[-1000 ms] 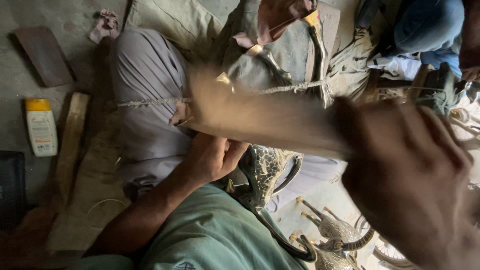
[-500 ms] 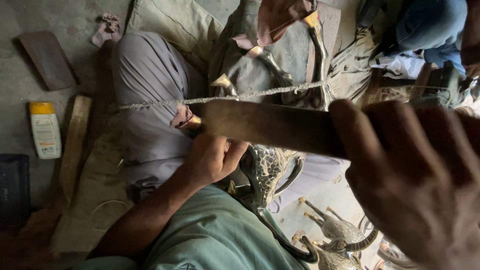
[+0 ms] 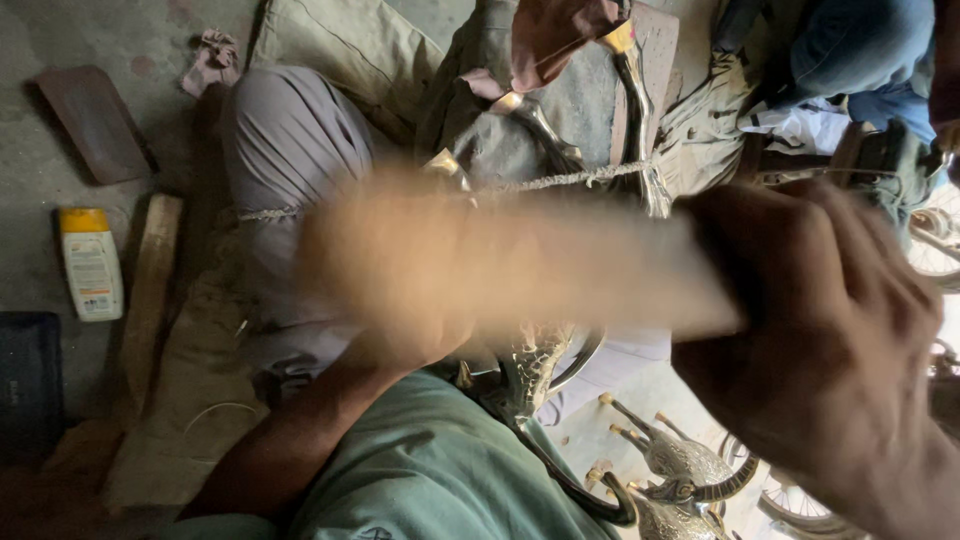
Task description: The person uses a wooden mallet and a small metal punch to hammer a decorative pattern into a silver-colored metal animal figurine. The figurine is held steady on a cushioned surface while the person repeatedly strikes the punch to create a textured surface.
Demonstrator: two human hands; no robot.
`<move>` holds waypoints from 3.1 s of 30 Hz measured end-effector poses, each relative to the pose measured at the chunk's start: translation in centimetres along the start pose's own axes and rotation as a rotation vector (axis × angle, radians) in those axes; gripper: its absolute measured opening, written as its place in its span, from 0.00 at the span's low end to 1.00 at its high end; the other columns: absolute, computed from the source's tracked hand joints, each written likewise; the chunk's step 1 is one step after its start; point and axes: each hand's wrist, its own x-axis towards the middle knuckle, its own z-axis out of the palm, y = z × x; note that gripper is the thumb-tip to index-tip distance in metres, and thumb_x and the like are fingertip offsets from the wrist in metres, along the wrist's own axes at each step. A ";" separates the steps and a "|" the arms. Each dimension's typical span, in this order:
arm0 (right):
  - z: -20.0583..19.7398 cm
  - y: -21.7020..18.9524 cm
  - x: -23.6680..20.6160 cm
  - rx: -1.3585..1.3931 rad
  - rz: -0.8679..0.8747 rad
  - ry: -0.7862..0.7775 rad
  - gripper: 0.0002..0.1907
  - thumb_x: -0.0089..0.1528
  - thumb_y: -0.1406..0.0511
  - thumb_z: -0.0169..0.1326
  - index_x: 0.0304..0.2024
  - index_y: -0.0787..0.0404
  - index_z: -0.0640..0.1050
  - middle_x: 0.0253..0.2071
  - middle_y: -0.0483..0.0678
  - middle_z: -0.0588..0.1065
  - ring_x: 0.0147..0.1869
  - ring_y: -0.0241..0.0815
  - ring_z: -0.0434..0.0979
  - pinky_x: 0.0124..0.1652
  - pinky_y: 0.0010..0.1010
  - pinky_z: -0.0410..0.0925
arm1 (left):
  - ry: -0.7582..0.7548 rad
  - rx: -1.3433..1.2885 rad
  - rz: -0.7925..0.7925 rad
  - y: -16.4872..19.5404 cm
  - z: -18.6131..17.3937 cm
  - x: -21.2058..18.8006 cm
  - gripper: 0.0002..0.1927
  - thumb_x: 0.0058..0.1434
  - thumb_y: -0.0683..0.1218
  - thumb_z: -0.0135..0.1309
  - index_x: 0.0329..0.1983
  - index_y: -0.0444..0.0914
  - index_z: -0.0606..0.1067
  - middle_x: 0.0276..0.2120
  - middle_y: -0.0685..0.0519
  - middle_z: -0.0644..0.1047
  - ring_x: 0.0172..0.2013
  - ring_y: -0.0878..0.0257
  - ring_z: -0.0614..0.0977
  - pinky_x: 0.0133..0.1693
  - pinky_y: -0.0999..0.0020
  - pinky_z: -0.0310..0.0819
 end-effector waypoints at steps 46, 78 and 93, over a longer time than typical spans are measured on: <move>0.6 -0.7 0.5 -0.391 -0.198 0.208 0.29 0.64 0.63 0.62 0.68 0.41 0.73 0.39 0.42 0.77 0.40 0.39 0.76 0.41 0.33 0.70 | 0.305 0.015 0.292 0.3 -0.6 -0.4 0.13 0.67 0.43 0.62 0.47 0.32 0.72 0.30 0.49 0.76 0.28 0.56 0.79 0.32 0.59 0.74; 0.3 -0.7 0.4 -0.280 -0.136 0.149 0.21 0.64 0.67 0.59 0.58 0.41 0.79 0.36 0.42 0.80 0.30 0.37 0.75 0.33 0.29 0.69 | 0.296 0.078 0.365 0.1 -1.5 0.4 0.15 0.72 0.48 0.55 0.48 0.30 0.70 0.32 0.47 0.76 0.29 0.58 0.78 0.31 0.59 0.72; 0.8 -0.1 0.8 -0.359 -0.130 0.104 0.17 0.67 0.61 0.58 0.59 0.38 0.79 0.35 0.41 0.79 0.33 0.37 0.75 0.36 0.30 0.68 | 0.321 0.094 0.454 -0.8 -1.8 0.7 0.14 0.77 0.50 0.54 0.50 0.36 0.68 0.38 0.46 0.78 0.36 0.56 0.81 0.40 0.58 0.75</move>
